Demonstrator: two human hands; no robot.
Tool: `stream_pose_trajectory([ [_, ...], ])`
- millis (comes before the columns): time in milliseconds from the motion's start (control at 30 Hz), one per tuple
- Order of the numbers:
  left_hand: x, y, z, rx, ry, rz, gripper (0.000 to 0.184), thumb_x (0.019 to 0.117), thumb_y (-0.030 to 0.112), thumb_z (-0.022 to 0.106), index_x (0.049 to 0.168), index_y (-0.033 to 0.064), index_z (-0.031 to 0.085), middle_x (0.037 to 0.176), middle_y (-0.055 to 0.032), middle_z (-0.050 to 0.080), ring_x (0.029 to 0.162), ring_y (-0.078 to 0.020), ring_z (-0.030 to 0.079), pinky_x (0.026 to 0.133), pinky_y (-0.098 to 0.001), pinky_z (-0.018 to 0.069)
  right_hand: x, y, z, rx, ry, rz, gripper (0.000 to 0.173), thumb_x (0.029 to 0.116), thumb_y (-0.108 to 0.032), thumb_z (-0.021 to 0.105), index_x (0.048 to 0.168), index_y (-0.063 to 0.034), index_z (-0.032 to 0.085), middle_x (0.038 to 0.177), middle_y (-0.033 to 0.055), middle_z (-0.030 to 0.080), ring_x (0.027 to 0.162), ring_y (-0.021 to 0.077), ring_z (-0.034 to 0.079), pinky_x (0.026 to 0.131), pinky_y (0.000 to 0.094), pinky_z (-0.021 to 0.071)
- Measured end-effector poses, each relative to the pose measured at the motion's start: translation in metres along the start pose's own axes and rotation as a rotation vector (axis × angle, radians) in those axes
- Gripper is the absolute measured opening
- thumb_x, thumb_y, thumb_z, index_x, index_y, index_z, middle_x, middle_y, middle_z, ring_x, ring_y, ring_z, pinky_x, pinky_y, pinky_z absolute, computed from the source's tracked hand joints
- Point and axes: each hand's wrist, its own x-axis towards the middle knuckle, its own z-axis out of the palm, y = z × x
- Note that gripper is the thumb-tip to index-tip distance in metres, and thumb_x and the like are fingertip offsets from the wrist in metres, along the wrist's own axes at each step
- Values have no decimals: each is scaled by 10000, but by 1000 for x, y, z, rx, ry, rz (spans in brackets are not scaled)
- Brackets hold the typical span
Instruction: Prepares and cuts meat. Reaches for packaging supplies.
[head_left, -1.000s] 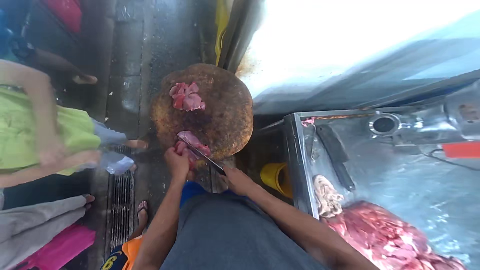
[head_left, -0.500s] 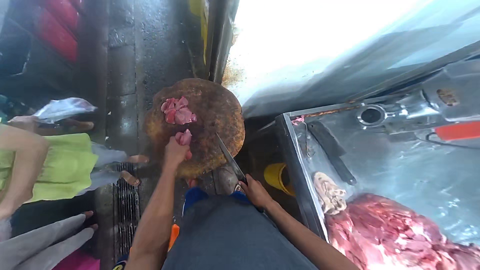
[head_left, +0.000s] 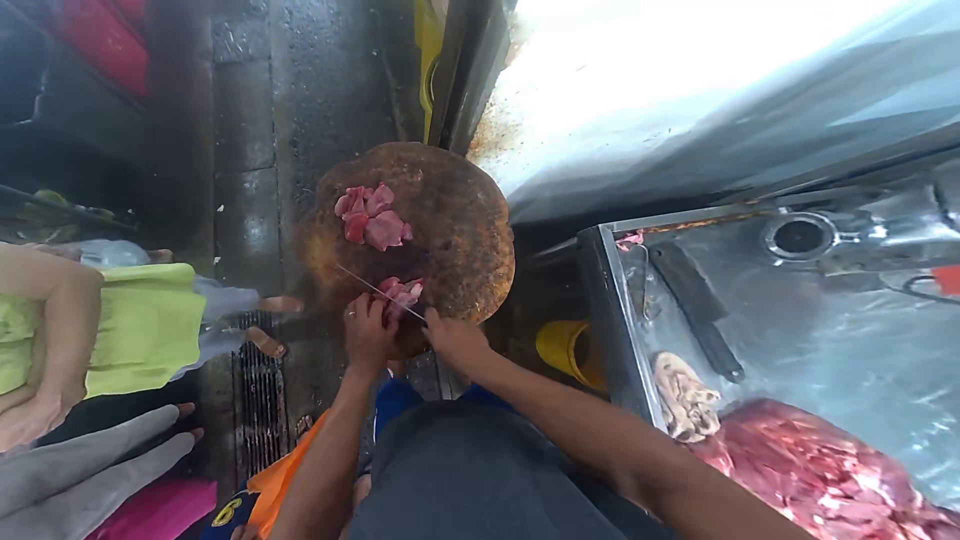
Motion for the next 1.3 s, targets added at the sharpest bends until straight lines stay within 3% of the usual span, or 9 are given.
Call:
stream_pose_trajectory([
  [133,6,-7,17,42,50,-38,208,891,263,701,1033,119,750,1201,-145,693,1159,-360,640,1023,-548,491,33,-21,0,-37,-29,89,413,1127,-266,306,1500,-107,385,1180,240,689,1095,456,691,862,621,566],
  [233,2,-7,23,60,25,-45,215,894,297,690,1042,151,746,1236,-112,689,1184,-331,630,1028,-546,480,10,28,27,-37,-35,160,425,1114,-276,374,1494,-89,402,1141,274,689,1041,497,693,825,664,562],
  [333,6,-6,20,80,3,-71,236,898,306,673,1045,136,741,1244,-104,692,1184,-330,634,1023,-541,486,-21,85,46,-83,-57,196,463,1120,-413,349,1457,-102,417,1114,249,701,1037,466,705,838,633,571],
  [500,15,0,-7,-27,-213,-223,294,937,307,649,1161,128,717,1347,-103,628,1285,-310,557,1117,-517,409,-30,115,31,-92,-94,50,452,1109,-440,398,1373,-80,470,1092,239,687,1049,443,698,857,615,569],
  [600,-1,-1,-17,-125,-118,-187,348,911,344,670,1186,143,741,1389,-134,610,1329,-322,539,1159,-533,382,-40,103,14,-34,-80,12,450,1108,-441,404,1364,-78,474,1052,225,682,1016,422,703,856,583,574],
  [700,-20,0,-14,-108,50,-183,461,888,416,699,1189,68,705,1393,-215,584,1306,-394,550,1107,-559,435,-51,79,11,50,-32,51,441,1112,-430,396,1372,-78,457,1026,217,683,996,409,710,845,562,580],
  [800,-23,-3,-4,0,42,-204,562,846,457,727,1255,74,687,1413,-222,573,1319,-423,535,1094,-583,433,-52,72,12,79,18,140,436,1111,-422,390,1392,-94,445,1016,194,693,982,387,718,840,551,584],
  [967,-20,-13,7,18,2,-171,435,880,427,708,1215,148,708,1381,-154,609,1316,-395,534,1087,-576,427,-51,66,18,3,-63,156,440,1111,-442,381,1368,-94,460,994,194,695,960,392,722,818,559,584],
  [1300,-8,-20,18,-54,21,-144,288,882,261,734,1116,94,723,1310,-125,671,1285,-380,568,1069,-537,452,29,-9,22,-37,-108,55,474,1115,-372,385,1493,-86,389,1129,241,688,1062,446,695,868,616,564],
])
